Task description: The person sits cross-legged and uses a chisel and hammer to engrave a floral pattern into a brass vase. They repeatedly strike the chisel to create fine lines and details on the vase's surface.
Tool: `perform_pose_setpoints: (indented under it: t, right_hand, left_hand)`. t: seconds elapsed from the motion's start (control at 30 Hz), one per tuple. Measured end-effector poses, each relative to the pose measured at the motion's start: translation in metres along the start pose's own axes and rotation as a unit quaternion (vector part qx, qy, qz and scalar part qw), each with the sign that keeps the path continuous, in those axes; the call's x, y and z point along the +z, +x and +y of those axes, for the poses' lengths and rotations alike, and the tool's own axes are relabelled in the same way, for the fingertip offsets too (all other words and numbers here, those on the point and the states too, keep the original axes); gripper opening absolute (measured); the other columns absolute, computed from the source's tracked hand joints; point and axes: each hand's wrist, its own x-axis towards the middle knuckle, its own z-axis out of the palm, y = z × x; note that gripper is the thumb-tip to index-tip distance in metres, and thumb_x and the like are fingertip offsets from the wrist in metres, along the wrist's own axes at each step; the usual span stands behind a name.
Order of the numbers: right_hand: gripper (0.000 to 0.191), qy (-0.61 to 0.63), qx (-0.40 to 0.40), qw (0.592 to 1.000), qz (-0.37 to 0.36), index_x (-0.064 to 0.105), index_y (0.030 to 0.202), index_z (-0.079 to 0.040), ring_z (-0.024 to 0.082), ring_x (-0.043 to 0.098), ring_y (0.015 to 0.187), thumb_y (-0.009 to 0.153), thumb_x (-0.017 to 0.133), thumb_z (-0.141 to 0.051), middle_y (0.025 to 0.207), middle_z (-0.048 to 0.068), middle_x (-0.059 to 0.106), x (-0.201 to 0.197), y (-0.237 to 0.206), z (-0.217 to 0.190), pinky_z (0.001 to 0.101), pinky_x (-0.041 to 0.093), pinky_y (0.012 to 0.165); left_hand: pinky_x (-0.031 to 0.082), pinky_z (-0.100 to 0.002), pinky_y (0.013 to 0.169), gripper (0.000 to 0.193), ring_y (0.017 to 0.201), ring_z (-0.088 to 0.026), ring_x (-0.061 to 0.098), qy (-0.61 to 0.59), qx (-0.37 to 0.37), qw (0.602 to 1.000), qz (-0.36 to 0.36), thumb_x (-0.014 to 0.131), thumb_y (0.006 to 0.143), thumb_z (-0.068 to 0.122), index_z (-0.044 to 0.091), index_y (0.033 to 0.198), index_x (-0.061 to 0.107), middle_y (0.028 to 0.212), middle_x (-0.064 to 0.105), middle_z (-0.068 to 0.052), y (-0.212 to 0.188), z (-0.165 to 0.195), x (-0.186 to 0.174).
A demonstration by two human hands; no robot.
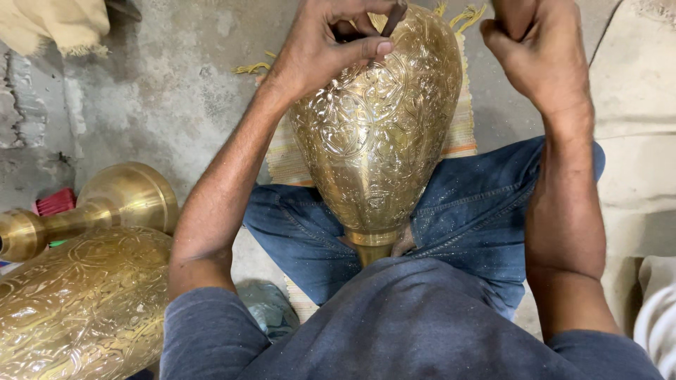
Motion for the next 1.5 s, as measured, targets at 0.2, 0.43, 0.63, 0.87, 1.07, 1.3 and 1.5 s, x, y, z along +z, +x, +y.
perform_pose_setpoints:
  t: [0.2,0.43,0.63,0.87,1.07,1.3,1.5]
  right_hand:
    - [0.017,-0.008,-0.047,0.999,-0.015,0.063,0.105,0.008,0.026,0.072,0.081,0.098,0.078,0.003,0.086,0.015,0.068,0.002,-0.002,-0.003,0.0384,0.060,0.073]
    - [0.024,-0.065,0.034,0.993,-0.090,0.066,0.118,0.002,0.027,0.074,0.086,0.098,0.077,-0.003,0.097,0.018,0.073,-0.001,0.003,0.003,0.0385,0.060,0.075]
    - [0.020,0.000,0.039,0.996,-0.081,0.065,0.108,0.005,0.028,0.073,0.089,0.101,0.080,-0.006,0.095,0.020,0.072,0.002,0.001,0.012,0.0392,0.059,0.081]
    - [0.035,0.205,0.105,0.973,-0.008,0.055,0.087,-0.001,0.020,0.072,0.080,0.110,0.076,-0.015,0.084,0.010,0.066,0.004,0.010,0.006,0.0326,0.063,0.076]
    - [0.008,-0.042,-0.045,0.997,-0.037,0.065,0.096,-0.001,0.019,0.072,0.083,0.099,0.073,-0.001,0.089,0.011,0.072,0.008,0.019,0.017,0.0346,0.061,0.078]
    - [0.029,-0.076,-0.024,0.990,-0.119,0.063,0.118,0.002,0.028,0.071,0.083,0.095,0.078,-0.006,0.096,0.017,0.072,0.001,0.018,0.014,0.0392,0.058,0.070]
    - [0.032,-0.163,-0.048,0.976,-0.135,0.069,0.111,0.003,0.031,0.073,0.079,0.087,0.085,-0.010,0.087,0.020,0.073,-0.008,0.019,0.012,0.0425,0.058,0.069]
  left_hand:
    - [0.068,-0.027,0.072,0.036,0.083,-0.013,0.080,0.045,0.012,0.999,0.000,0.082,0.103,0.015,0.005,0.135,0.068,0.091,0.078,-0.006,0.000,0.001,0.002]
    - [0.065,-0.027,0.071,0.027,0.082,-0.011,0.078,0.017,-0.015,1.000,0.001,0.084,0.101,0.015,0.005,0.123,0.071,0.089,0.077,-0.006,0.001,0.008,0.000]
    - [0.066,-0.027,0.069,0.031,0.081,-0.012,0.079,0.027,-0.025,0.999,0.007,0.084,0.101,0.014,0.004,0.128,0.072,0.091,0.079,-0.008,0.001,0.006,0.000]
    - [0.064,-0.029,0.074,0.040,0.084,-0.015,0.077,0.027,0.007,1.000,0.004,0.087,0.099,0.011,0.002,0.132,0.068,0.094,0.079,-0.009,0.002,0.009,0.001]
    - [0.068,-0.028,0.073,0.033,0.084,-0.015,0.080,0.035,-0.009,0.999,0.015,0.087,0.099,0.012,0.004,0.127,0.071,0.094,0.079,-0.008,0.001,0.008,0.001]
    - [0.066,-0.027,0.070,0.038,0.081,-0.012,0.079,0.007,-0.016,1.000,0.022,0.085,0.098,0.011,0.003,0.130,0.066,0.092,0.079,-0.007,0.000,0.011,0.004]
    - [0.064,-0.026,0.066,0.035,0.077,-0.012,0.077,0.026,-0.018,0.999,0.032,0.087,0.096,0.012,0.003,0.125,0.070,0.088,0.078,-0.008,0.002,0.013,0.001]
